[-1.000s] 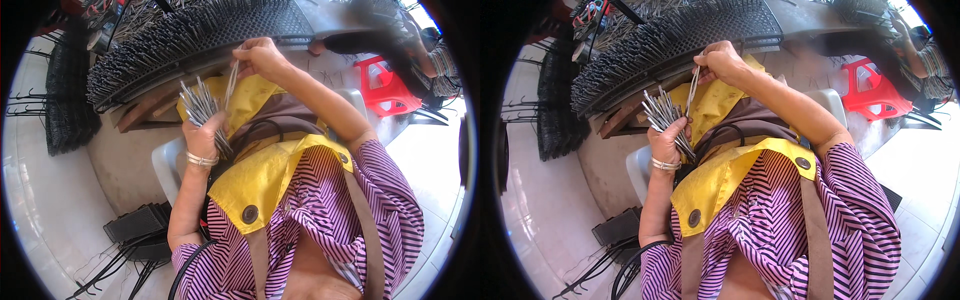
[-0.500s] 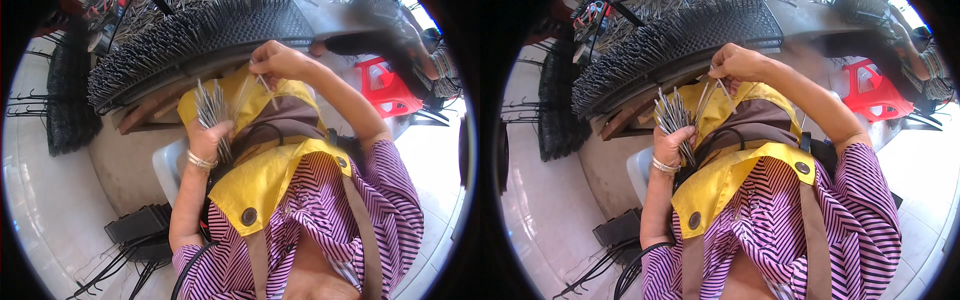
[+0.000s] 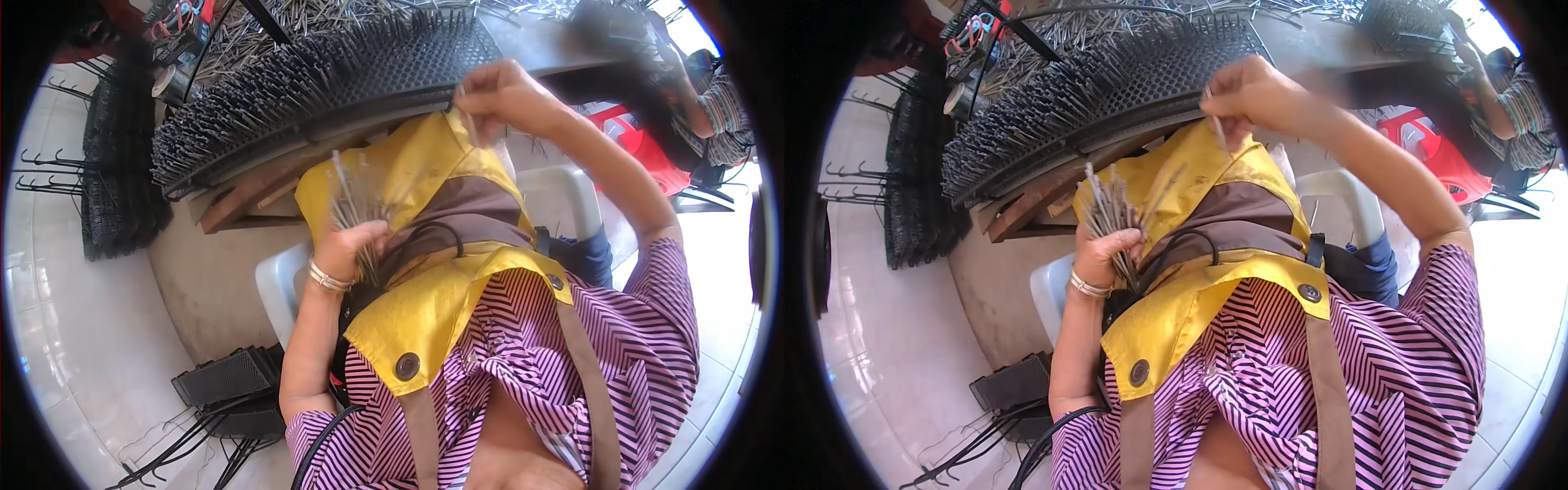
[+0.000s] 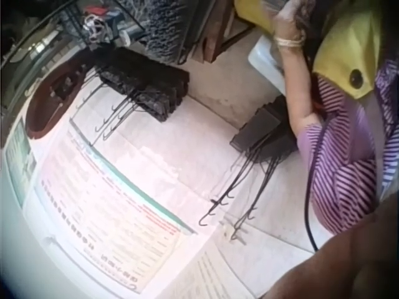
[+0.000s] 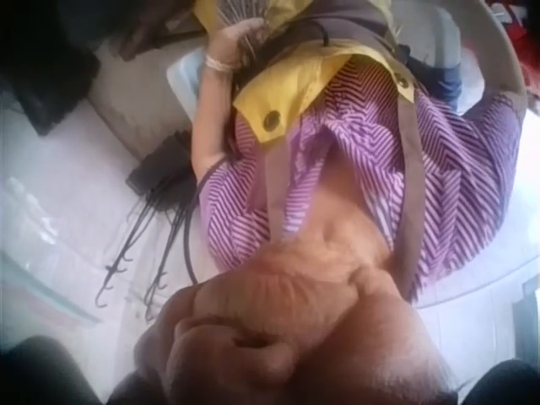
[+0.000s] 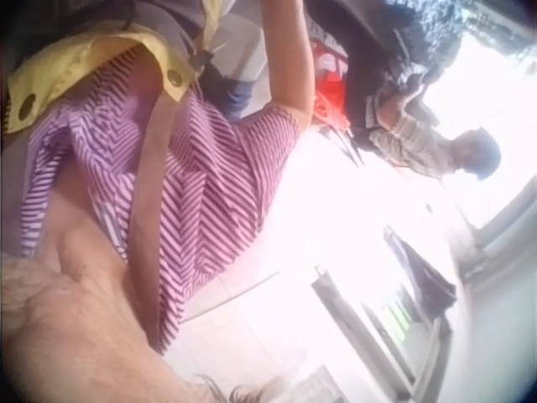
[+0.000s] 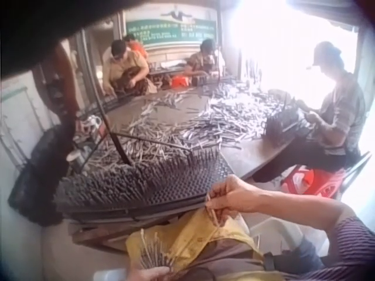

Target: Inserting thin metal rods into a spiked assembly jig on a workbench.

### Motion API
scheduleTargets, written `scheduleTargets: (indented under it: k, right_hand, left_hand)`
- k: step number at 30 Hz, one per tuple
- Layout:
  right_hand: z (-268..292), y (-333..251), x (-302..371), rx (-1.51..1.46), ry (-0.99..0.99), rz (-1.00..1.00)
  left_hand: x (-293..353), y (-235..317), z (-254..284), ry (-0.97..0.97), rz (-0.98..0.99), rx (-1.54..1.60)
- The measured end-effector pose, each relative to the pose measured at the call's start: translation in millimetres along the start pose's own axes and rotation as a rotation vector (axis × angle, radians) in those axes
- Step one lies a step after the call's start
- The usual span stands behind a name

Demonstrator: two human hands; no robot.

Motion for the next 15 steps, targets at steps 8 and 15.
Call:
scheduleTargets:
  k: [8, 15]
  right_hand:
    - [11, -49, -44, -0.252, 0.572, 0.462]
    - [-2, -65, -68, 0.215, 0.876, 0.618]
  left_hand:
    - [-5, 45, 20, 0.129, -0.384, 0.278]
    - [-2, 27, 28, 0.162, -0.303, 0.232]
Point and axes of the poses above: each hand's wrist, its own x-axis away from the middle knuckle, its own z-axis out of the back of the hand, y = z × x, the point moved 10 cm from there along -x, towards the middle knuckle, and after that the axes turned 15 degrees about x, right-handed, at the moved point
